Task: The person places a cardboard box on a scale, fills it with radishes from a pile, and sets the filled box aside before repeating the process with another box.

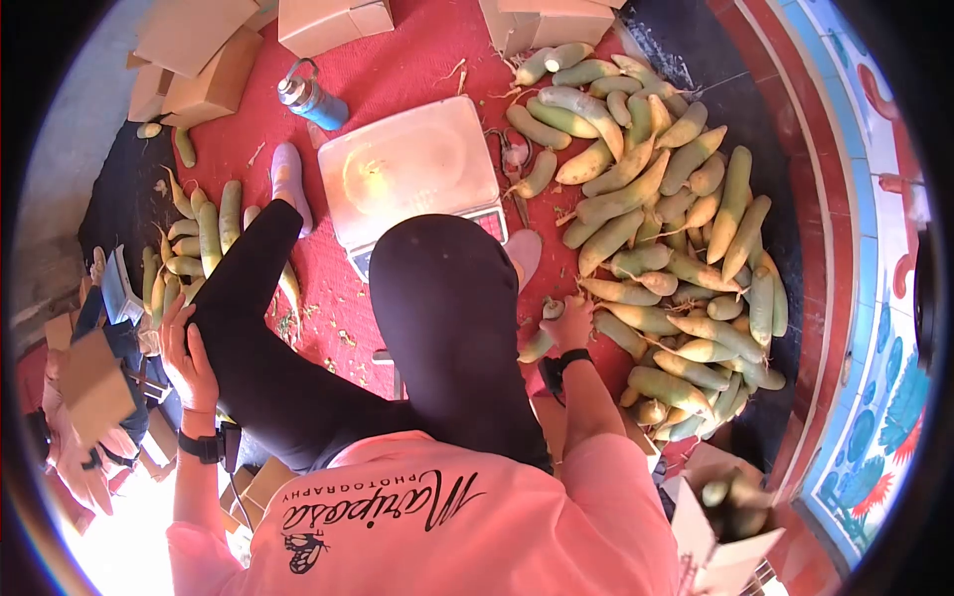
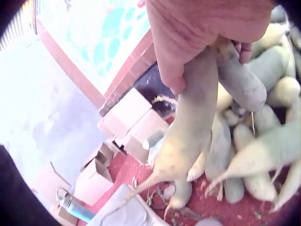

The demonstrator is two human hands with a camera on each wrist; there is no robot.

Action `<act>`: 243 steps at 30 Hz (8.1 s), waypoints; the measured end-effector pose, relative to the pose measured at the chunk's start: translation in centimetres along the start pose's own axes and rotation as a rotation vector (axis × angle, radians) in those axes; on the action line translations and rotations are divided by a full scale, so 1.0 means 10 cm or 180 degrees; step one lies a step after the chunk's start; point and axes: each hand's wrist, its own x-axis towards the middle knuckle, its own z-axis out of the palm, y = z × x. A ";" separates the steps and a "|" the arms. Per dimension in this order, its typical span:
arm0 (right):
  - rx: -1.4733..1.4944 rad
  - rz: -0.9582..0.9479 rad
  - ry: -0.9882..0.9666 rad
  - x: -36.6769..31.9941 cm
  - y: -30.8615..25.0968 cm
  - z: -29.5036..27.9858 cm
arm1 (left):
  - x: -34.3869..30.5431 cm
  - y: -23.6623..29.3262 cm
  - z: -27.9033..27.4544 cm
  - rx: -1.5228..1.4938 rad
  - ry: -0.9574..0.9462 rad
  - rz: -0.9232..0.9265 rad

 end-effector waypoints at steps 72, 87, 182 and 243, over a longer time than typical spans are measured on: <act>0.0712 -0.3707 0.0429 -1.24 -3.54 -3.59 | 0.48 -0.40 -0.51 -0.3142 0.0866 -0.0868; -0.0695 -0.3962 0.1800 -0.30 -5.55 -2.55 | 1.13 -0.10 0.41 -0.3937 -0.0085 -0.1375; 0.1988 -0.2597 -0.0022 0.15 -2.17 -2.76 | 1.00 0.40 1.22 -0.1702 -0.0892 -0.0857; -0.1245 -0.4207 0.0190 -0.35 -3.50 -3.01 | 0.93 0.34 1.45 -0.0553 -0.0629 0.0159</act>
